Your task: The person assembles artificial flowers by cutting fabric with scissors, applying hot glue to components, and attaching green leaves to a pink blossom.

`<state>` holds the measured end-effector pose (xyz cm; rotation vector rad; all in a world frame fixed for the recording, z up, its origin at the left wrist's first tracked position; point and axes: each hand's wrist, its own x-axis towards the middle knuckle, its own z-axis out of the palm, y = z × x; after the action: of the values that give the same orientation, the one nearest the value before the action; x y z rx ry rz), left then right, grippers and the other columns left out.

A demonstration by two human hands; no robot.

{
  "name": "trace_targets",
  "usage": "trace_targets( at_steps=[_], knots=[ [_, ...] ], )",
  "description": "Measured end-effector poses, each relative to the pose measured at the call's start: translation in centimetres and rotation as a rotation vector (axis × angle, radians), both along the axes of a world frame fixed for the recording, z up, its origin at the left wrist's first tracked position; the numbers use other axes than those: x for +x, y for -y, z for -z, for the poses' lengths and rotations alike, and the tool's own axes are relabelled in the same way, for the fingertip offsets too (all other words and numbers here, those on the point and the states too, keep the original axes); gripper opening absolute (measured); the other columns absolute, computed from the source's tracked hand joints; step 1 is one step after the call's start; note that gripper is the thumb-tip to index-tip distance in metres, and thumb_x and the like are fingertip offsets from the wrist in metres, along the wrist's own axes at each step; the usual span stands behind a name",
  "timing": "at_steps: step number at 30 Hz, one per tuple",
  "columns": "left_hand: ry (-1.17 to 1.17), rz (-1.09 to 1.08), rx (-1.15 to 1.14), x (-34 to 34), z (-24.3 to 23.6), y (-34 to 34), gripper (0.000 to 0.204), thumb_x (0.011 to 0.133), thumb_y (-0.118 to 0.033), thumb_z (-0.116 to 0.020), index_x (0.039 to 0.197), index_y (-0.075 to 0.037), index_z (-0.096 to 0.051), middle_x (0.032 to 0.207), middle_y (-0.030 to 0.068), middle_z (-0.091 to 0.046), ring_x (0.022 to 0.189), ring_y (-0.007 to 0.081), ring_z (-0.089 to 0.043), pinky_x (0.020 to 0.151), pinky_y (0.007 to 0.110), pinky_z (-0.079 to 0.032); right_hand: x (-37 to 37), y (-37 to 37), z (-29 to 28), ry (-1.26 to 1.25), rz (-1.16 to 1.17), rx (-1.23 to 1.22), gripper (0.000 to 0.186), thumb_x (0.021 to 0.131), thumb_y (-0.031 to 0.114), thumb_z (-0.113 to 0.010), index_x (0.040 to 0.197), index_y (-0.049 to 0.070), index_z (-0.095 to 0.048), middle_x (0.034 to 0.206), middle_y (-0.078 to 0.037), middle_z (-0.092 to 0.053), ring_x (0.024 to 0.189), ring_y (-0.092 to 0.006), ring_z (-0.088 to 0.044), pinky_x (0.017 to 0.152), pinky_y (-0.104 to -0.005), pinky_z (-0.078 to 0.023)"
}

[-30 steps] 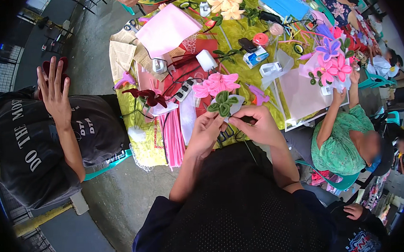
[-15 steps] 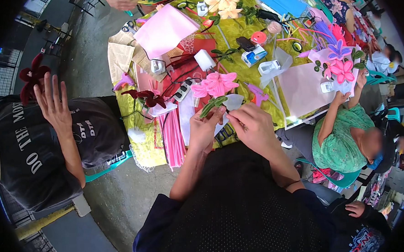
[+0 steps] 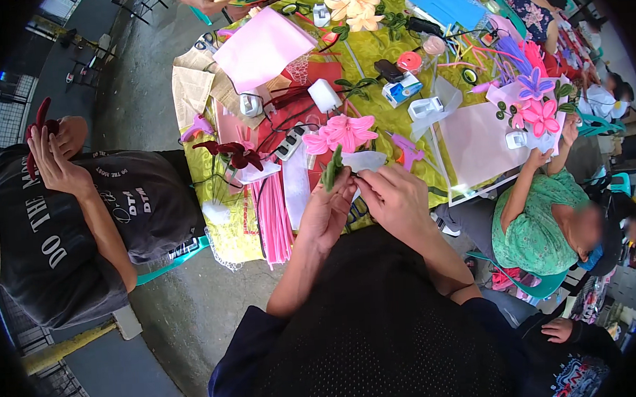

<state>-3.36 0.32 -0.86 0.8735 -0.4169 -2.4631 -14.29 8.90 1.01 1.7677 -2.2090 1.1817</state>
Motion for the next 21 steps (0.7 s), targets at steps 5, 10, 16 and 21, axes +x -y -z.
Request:
trace_targets(
  at_steps=[5, 10, 16, 21],
  knots=[
    [-0.052, 0.070, -0.042, 0.4, 0.8, 0.4, 0.014, 0.083, -0.010, -0.062, 0.096, -0.005, -0.057, 0.088, 0.0013, -0.059, 0.078, 0.0092, -0.054, 0.072, 0.023, -0.042, -0.6, 0.2, 0.4, 0.219, -0.066, -0.003, 0.008, 0.072, 0.006, -0.067, 0.078, 0.001, -0.063, 0.058, -0.008, -0.051, 0.051, -0.0219, -0.051, 0.047, -0.0319, -0.038],
    [-0.133, 0.093, -0.207, 0.7, 0.8, 0.2, 0.024, 0.085, -0.007, -0.058, 0.107, 0.000, -0.055, 0.097, 0.0048, -0.058, 0.082, 0.0107, -0.054, 0.076, 0.025, -0.042, -1.1, -0.4, 0.5, 0.394, -0.115, 0.046, 0.006, 0.073, 0.002, -0.065, 0.077, -0.001, -0.064, 0.066, -0.011, -0.058, 0.055, -0.0205, -0.056, 0.050, -0.0279, -0.040],
    [-0.267, 0.184, -0.318, 1.3, 2.5, 0.8, 0.036, 0.085, -0.003, -0.055, 0.120, 0.003, -0.047, 0.108, 0.0085, -0.056, 0.086, 0.0120, -0.053, 0.079, 0.027, -0.043, -1.2, -0.6, 0.0, 0.752, -0.215, 0.045, 0.009, 0.077, 0.007, -0.065, 0.081, -0.001, -0.066, 0.065, -0.007, -0.061, 0.053, -0.0137, -0.055, 0.048, -0.0283, -0.039],
    [-0.251, 0.165, -0.296, 0.7, 2.4, 0.8, 0.025, 0.084, -0.001, -0.056, 0.109, 0.001, -0.054, 0.101, 0.0069, -0.059, 0.079, 0.0120, -0.054, 0.074, 0.026, -0.044, -1.6, -0.8, 0.9, 1.020, -0.283, 0.066, 0.010, 0.079, 0.006, -0.065, 0.085, -0.002, -0.066, 0.070, -0.002, -0.062, 0.060, -0.0034, -0.050, 0.050, -0.0219, -0.037]
  ],
)
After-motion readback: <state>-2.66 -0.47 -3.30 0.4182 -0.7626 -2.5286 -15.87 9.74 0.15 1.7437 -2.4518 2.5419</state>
